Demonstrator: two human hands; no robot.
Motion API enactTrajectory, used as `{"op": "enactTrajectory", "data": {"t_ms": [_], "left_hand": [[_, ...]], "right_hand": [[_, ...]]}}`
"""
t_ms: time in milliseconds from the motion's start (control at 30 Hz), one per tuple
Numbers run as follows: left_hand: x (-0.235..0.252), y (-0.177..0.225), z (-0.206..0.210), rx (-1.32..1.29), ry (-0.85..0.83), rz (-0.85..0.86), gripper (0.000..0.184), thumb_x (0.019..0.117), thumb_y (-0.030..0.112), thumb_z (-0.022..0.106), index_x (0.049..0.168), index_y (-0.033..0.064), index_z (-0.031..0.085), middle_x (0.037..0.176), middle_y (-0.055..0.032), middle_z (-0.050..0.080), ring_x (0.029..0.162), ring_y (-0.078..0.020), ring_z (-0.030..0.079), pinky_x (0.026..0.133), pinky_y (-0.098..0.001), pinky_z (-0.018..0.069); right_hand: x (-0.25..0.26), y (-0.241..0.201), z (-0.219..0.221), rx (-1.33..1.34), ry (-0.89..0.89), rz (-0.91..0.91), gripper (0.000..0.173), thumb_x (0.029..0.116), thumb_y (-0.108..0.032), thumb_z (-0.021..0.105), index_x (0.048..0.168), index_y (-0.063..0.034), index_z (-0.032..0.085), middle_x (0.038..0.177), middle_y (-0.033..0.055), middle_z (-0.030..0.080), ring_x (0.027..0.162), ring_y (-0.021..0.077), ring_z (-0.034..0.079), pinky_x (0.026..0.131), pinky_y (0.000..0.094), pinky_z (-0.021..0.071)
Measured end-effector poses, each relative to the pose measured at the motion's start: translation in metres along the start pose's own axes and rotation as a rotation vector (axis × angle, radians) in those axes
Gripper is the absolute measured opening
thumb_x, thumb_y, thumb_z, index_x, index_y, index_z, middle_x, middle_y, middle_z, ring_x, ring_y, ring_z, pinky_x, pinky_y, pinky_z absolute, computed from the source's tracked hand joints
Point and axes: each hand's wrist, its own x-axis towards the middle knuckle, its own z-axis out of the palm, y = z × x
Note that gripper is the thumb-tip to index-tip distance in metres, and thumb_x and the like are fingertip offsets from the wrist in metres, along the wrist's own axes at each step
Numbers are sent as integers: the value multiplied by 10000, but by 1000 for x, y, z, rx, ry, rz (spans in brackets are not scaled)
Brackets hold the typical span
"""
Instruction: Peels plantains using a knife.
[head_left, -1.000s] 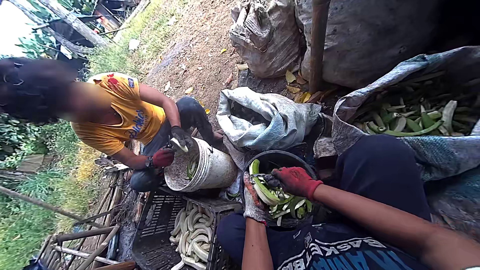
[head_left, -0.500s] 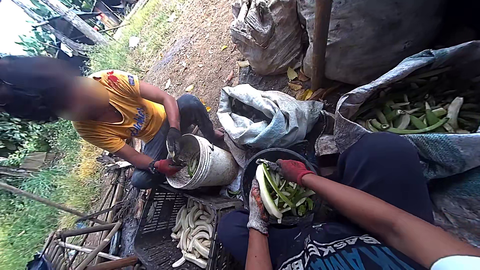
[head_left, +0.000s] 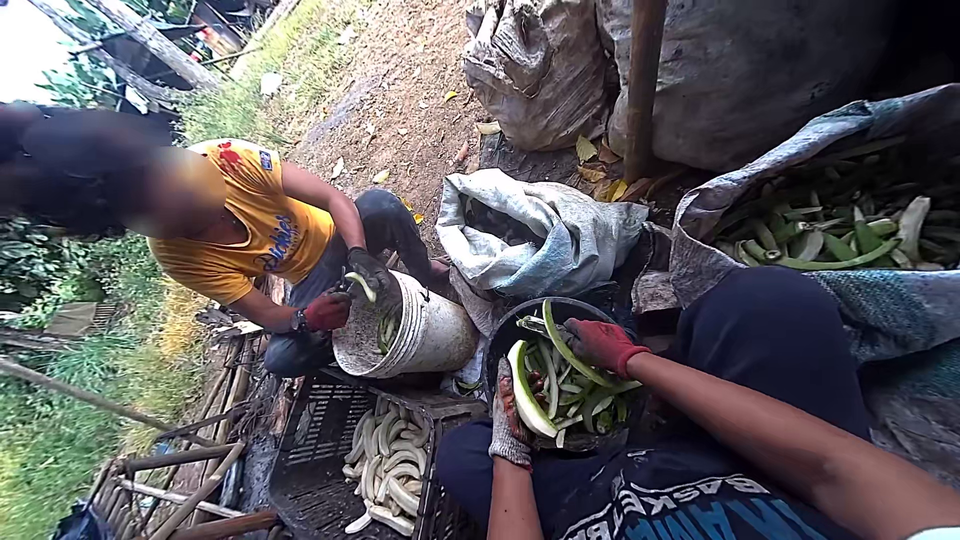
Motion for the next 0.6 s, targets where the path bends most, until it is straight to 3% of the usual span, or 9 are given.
{"op": "enactTrajectory", "data": {"t_ms": [100, 200, 233, 300, 400, 500, 600], "left_hand": [[16, 6, -4, -38, -64, 32, 524, 1103, 484, 279, 1269, 81, 570, 1009, -92, 701, 852, -163, 697, 715, -305, 591], [24, 9, 1, -23, -49, 122, 549, 1106, 475, 253, 1344, 68, 533, 1101, -129, 689, 976, -209, 691, 837, -396, 595], [26, 10, 3, -30, -33, 133, 556, 1104, 480, 255, 1348, 65, 534, 1090, -133, 685, 964, -215, 686, 833, -407, 590], [31, 14, 10, -84, 8, 121, 573, 1097, 509, 226, 1255, 66, 554, 937, -101, 672, 806, -187, 677, 715, -364, 592], [37, 19, 16, -133, 28, 103, 558, 1100, 499, 242, 1223, 56, 559, 871, -92, 663, 722, -174, 663, 640, -319, 578], [41, 18, 20, -142, 1, 103, 562, 1099, 502, 209, 1177, 74, 565, 842, -65, 651, 704, -141, 654, 623, -284, 571], [45, 16, 19, -97, -11, 130, 572, 1098, 513, 223, 1244, 73, 558, 909, -90, 657, 773, -182, 659, 699, -351, 580]], "right_hand": [[-4, 11, 6, 3, -66, -262, 314, 1071, -246, 513, 1293, -56, 628, 1181, 234, 685, 1135, 421, 654, 957, 637, 476], [-6, 19, 8, 44, -118, -400, 363, 1076, -353, 532, 1230, -49, 657, 1119, 215, 692, 1079, 398, 663, 936, 633, 480], [-7, 20, 7, 64, -126, -427, 385, 1073, -380, 535, 1220, -47, 662, 1104, 211, 693, 1065, 391, 664, 932, 630, 480], [-11, 19, 2, 99, -149, -462, 400, 1065, -393, 553, 1222, -45, 672, 1095, 207, 697, 1052, 384, 667, 934, 625, 479], [-17, 16, -1, 131, -168, -520, 392, 1059, -384, 566, 1193, -34, 679, 1067, 199, 697, 1020, 371, 669, 923, 617, 482], [-20, 11, 0, 98, -176, -530, 390, 1063, -387, 562, 1199, -40, 678, 1098, 203, 695, 1047, 379, 667, 928, 625, 478], [-21, 8, -1, 24, -121, -487, 375, 1077, -369, 524, 1212, -46, 656, 1134, 212, 686, 1076, 395, 665, 906, 631, 488]]}}
